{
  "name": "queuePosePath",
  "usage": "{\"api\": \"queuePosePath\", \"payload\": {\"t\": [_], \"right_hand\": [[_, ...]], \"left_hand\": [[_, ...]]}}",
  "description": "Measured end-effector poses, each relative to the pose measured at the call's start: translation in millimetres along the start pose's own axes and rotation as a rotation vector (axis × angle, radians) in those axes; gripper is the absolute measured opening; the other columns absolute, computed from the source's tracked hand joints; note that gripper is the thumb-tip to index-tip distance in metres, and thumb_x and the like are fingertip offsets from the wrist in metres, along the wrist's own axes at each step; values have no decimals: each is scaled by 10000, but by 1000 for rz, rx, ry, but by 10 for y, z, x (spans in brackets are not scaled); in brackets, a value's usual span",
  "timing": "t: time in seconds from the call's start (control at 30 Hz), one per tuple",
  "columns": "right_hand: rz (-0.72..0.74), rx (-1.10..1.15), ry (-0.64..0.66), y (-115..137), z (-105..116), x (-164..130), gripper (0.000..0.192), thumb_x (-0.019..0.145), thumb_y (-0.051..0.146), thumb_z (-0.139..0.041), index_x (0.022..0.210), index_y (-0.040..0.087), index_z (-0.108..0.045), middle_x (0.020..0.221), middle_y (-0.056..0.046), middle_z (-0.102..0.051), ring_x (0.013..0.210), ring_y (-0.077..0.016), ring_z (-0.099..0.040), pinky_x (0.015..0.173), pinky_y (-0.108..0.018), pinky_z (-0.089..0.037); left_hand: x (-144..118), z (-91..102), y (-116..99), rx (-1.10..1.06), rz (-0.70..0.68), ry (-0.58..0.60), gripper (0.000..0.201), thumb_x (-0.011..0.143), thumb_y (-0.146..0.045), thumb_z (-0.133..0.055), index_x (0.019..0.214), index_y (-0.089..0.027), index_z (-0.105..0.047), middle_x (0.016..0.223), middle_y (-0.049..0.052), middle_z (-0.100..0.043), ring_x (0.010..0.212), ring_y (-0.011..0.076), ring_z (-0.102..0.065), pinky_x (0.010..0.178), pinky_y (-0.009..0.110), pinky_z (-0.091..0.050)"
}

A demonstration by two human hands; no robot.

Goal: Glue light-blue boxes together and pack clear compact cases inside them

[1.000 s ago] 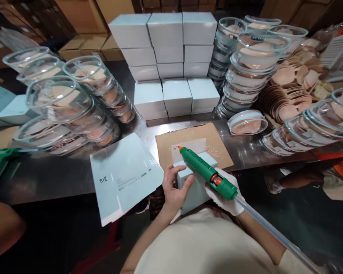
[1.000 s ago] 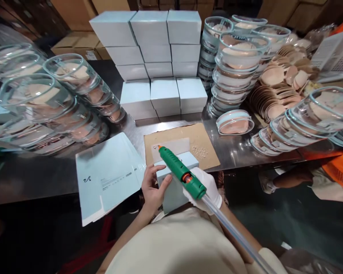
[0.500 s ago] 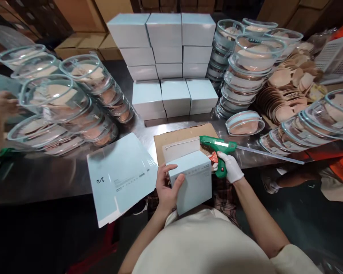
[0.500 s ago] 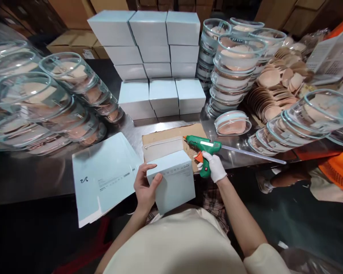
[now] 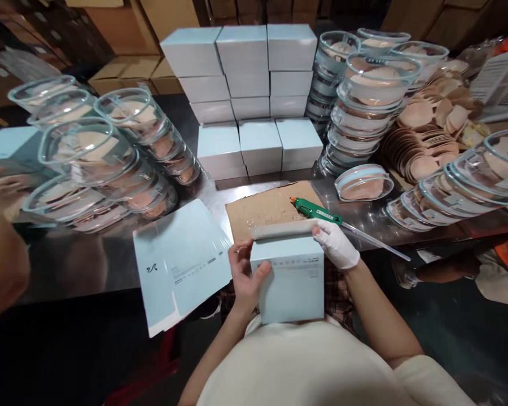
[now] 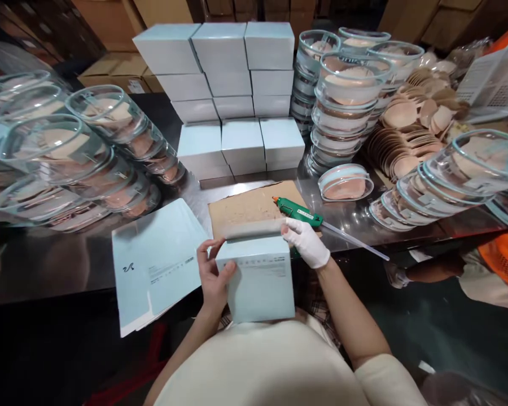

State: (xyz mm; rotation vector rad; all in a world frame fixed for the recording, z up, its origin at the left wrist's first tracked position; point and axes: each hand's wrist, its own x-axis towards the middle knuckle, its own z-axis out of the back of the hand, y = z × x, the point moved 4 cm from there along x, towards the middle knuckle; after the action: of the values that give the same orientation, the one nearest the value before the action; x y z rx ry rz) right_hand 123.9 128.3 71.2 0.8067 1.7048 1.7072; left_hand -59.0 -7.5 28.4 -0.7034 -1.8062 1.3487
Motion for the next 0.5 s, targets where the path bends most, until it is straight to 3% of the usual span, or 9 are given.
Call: {"api": "queuePosePath", "payload": {"t": [0.1,0.23,0.3,0.5], "right_hand": [[230,-169,251,128,-2,-69,774,837,874,-619,1212,210,-752,1334,-136,-700,1240,-302,-658,1073,-466,-521],[472,-436,333,262,-52,-118,394,980,475,-729,1294,238,-732,1274,-117,-674,1188,-227,-658,1079,-413,-515],[514,-486,368,281,-99,-114,324,1019,399,-683,1291,232,-739,1246,-117,-667,1179,-218,-653,1078,-404,-519],[496,-475,364,200,-54,-119,280,1065,386,-609,1287,260,-726,1267,-108,-674,1194,-205,-656,1076,-392,-532]], "left_hand": [[62,60,34,-101,-21,-8,621,897,-559,-761,1358,-367,-391,1149,56,-671,1160,258,-705,998,421,-549],[136,121,-24,-32,-112,56,309,920,-513,-745,1054,-244,-671,1117,80,-663,1149,258,-659,1043,418,-509],[147,111,-62,-14,-144,97,264,935,-491,-732,933,-228,-713,1100,77,-657,1156,256,-639,1052,414,-498],[80,37,-72,-31,-78,76,264,924,-496,-749,903,-234,-726,1098,65,-655,1161,258,-661,1015,390,-507]]}}
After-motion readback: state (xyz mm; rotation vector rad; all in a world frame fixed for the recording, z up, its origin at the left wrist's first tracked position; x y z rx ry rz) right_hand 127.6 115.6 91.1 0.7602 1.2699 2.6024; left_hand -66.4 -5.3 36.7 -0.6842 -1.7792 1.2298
